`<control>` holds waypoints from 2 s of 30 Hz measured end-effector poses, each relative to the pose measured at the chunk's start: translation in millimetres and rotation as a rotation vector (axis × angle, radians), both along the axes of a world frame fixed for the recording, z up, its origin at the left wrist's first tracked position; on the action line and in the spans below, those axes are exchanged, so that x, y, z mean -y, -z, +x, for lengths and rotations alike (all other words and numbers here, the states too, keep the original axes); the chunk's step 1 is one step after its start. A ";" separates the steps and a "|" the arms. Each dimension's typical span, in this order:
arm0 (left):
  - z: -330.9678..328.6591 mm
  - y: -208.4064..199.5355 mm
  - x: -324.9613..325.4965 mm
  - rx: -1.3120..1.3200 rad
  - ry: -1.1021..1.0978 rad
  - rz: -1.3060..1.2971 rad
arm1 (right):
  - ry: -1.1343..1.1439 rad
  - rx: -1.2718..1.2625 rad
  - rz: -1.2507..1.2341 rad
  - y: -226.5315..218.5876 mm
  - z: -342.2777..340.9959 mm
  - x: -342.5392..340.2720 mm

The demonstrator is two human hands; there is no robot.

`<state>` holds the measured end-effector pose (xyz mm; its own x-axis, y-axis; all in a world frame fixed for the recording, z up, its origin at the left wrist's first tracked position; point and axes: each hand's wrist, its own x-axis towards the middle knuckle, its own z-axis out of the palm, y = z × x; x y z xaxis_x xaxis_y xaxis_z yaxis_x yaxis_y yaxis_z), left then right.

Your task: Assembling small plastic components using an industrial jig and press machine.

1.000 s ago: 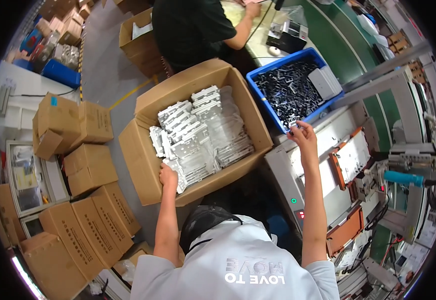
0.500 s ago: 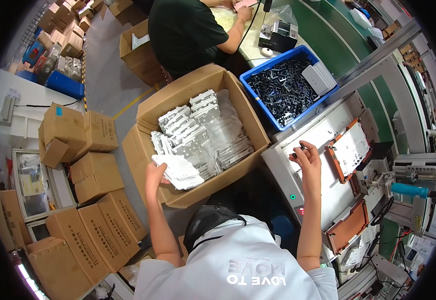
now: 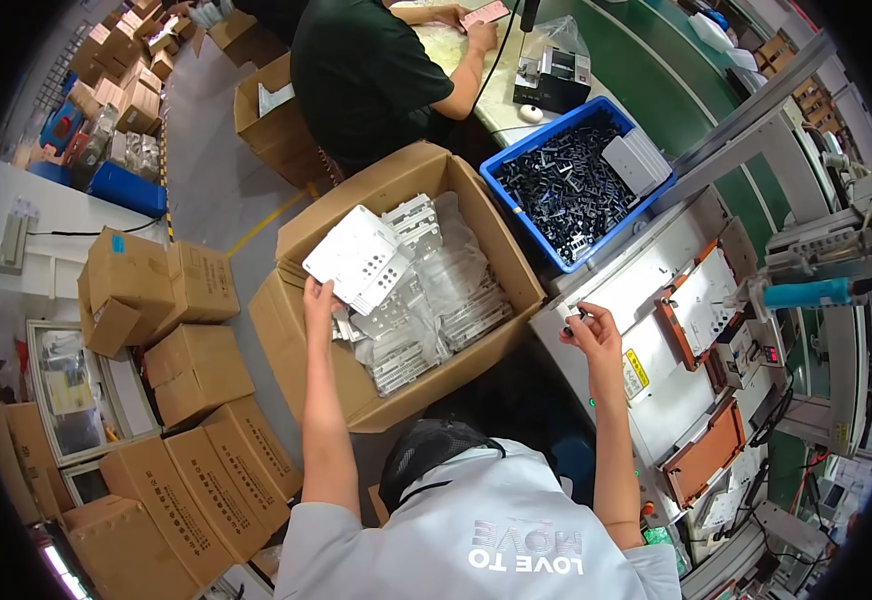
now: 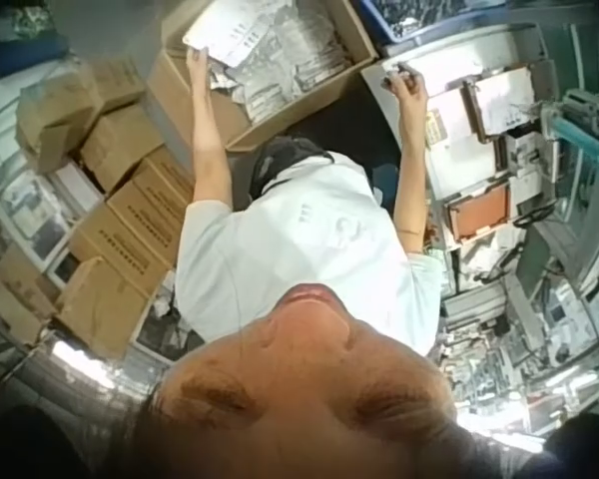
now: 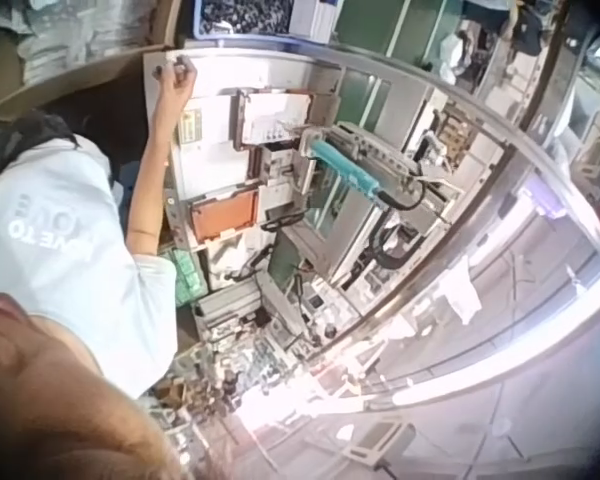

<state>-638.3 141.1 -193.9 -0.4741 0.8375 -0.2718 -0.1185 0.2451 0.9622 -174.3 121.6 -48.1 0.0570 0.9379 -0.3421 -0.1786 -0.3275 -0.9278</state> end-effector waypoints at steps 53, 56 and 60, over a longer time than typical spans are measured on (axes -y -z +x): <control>211.7 -182.7 -29.4 0.683 0.703 1.039 | -0.359 0.214 0.087 -71.0 -100.5 45.9; 210.6 -178.5 -38.1 0.828 0.835 1.115 | -0.367 0.104 0.048 -59.1 -99.6 42.8; 210.9 -175.0 -44.7 1.016 0.824 1.197 | -0.371 -0.302 -0.036 -54.2 -108.6 33.5</control>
